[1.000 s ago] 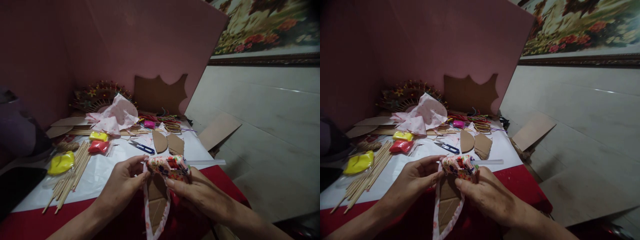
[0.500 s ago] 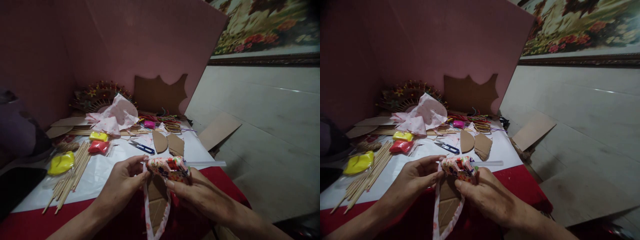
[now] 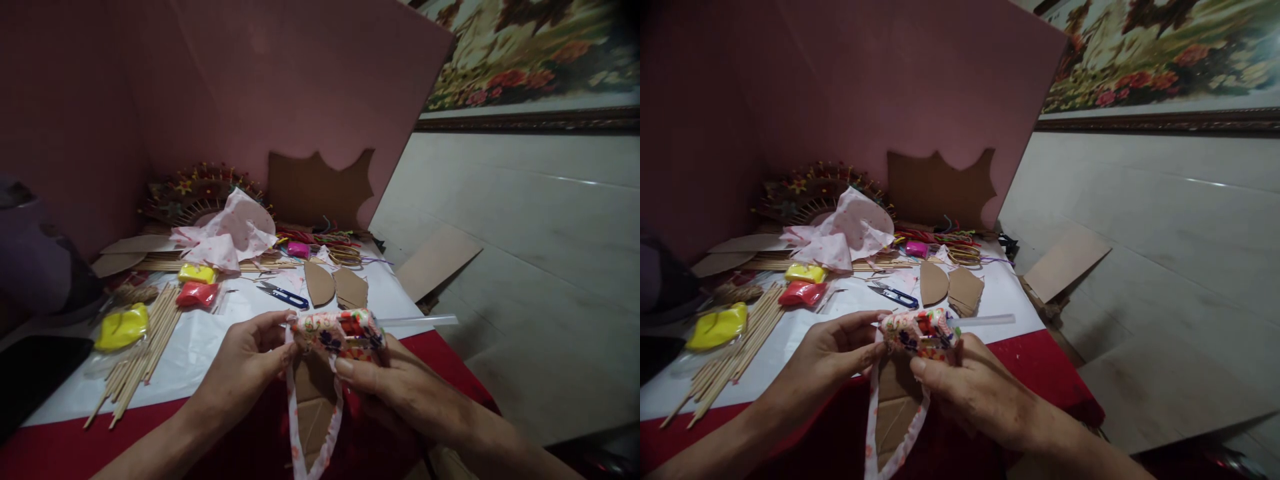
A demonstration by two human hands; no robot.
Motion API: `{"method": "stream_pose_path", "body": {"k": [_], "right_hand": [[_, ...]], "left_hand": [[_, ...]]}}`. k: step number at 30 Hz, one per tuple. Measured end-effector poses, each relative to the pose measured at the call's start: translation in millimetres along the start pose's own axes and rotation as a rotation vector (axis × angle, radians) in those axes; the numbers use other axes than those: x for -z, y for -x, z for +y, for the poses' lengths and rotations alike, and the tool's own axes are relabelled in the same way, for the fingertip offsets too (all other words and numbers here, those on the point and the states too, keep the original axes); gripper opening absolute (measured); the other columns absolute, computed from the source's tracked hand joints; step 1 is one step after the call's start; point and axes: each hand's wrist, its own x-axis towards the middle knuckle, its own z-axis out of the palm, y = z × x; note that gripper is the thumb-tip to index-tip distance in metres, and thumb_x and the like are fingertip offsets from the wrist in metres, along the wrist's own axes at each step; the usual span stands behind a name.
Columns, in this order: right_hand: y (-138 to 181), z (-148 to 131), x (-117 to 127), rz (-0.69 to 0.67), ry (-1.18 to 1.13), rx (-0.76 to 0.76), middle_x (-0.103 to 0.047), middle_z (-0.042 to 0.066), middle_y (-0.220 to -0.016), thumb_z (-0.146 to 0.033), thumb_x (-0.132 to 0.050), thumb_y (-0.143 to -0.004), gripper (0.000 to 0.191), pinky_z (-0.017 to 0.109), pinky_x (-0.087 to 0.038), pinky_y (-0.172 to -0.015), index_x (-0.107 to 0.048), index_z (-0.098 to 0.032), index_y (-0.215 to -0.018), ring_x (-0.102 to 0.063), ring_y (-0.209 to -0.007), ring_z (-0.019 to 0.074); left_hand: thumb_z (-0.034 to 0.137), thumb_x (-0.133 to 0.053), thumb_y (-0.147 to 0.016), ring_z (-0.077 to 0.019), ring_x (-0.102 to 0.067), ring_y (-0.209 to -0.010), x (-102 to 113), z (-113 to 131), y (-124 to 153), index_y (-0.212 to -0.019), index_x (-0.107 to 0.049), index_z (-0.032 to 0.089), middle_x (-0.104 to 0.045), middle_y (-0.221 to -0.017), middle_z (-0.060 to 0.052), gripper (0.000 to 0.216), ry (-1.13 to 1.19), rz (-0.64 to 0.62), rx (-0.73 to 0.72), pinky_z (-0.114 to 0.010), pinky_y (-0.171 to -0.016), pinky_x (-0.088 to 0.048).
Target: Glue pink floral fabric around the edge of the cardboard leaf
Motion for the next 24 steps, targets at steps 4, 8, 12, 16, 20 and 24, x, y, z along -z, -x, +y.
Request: {"method": "stream_pose_path", "body": {"k": [4,8,12,16,20,24], "right_hand": [[6,2,10,0.049,-0.099,-0.046,-0.042,-0.006,-0.047,-0.053,-0.053,-0.083,0.040,0.021,-0.024,-0.038,-0.055,-0.016,-0.068,-0.034,-0.038,0.0064],[0,4,31,0.270,0.037,0.029,-0.039,-0.005,-0.046,-0.055,-0.046,-0.086,0.044,0.023,-0.024,-0.041,-0.049,-0.018,-0.063,-0.034,-0.039,0.0081],[-20,28,56,0.493,0.574,0.154,-0.054,0.000,-0.067,-0.040,-0.048,-0.087,0.024,0.025,-0.035,-0.054,-0.054,-0.018,-0.081,-0.049,-0.060,0.0145],[-40,59,68,0.537,0.993,0.131,-0.057,0.012,-0.104,-0.021,-0.041,-0.086,0.028,0.033,-0.040,-0.073,-0.049,-0.014,-0.112,-0.055,-0.085,0.0228],[-50,74,69,0.475,1.059,0.131,-0.056,0.013,-0.101,-0.022,-0.040,-0.088,0.027,0.036,-0.041,-0.074,-0.053,-0.013,-0.110,-0.056,-0.083,0.0244],[-48,65,65,0.476,1.100,0.144,-0.057,0.014,-0.095,-0.024,-0.046,-0.087,0.026,0.040,-0.041,-0.079,-0.057,-0.012,-0.107,-0.055,-0.087,0.0275]], "left_hand": [[0.018,-0.075,-0.068,-0.0084,-0.054,-0.053,0,1,-1,-0.096,-0.067,0.014,-0.066,-0.063,0.002,0.029,0.001,0.053,0.048,-0.019,-0.050,-0.041],[0.021,-0.075,-0.068,-0.0089,-0.053,-0.054,0,4,-1,-0.097,-0.065,0.013,-0.063,-0.061,0.003,0.032,-0.037,0.090,0.045,-0.020,-0.050,-0.041],[0.023,-0.076,-0.067,-0.0100,-0.055,-0.056,1,4,-2,-0.097,-0.064,0.013,-0.064,-0.062,0.003,0.034,-0.052,0.112,0.015,-0.020,-0.051,-0.043],[0.023,-0.078,-0.064,-0.0102,-0.054,-0.054,1,3,-3,-0.096,-0.064,0.013,-0.064,-0.060,0.003,0.036,-0.041,0.133,0.025,-0.020,-0.049,-0.042],[0.021,-0.078,-0.065,-0.0093,-0.055,-0.054,1,3,-3,-0.093,-0.065,0.014,-0.066,-0.060,0.003,0.032,-0.012,0.112,0.019,-0.019,-0.049,-0.041],[0.019,-0.077,-0.066,-0.0100,-0.058,-0.058,1,2,-2,-0.093,-0.067,0.015,-0.070,-0.066,0.001,0.029,0.023,0.088,0.014,-0.018,-0.051,-0.042]]}}
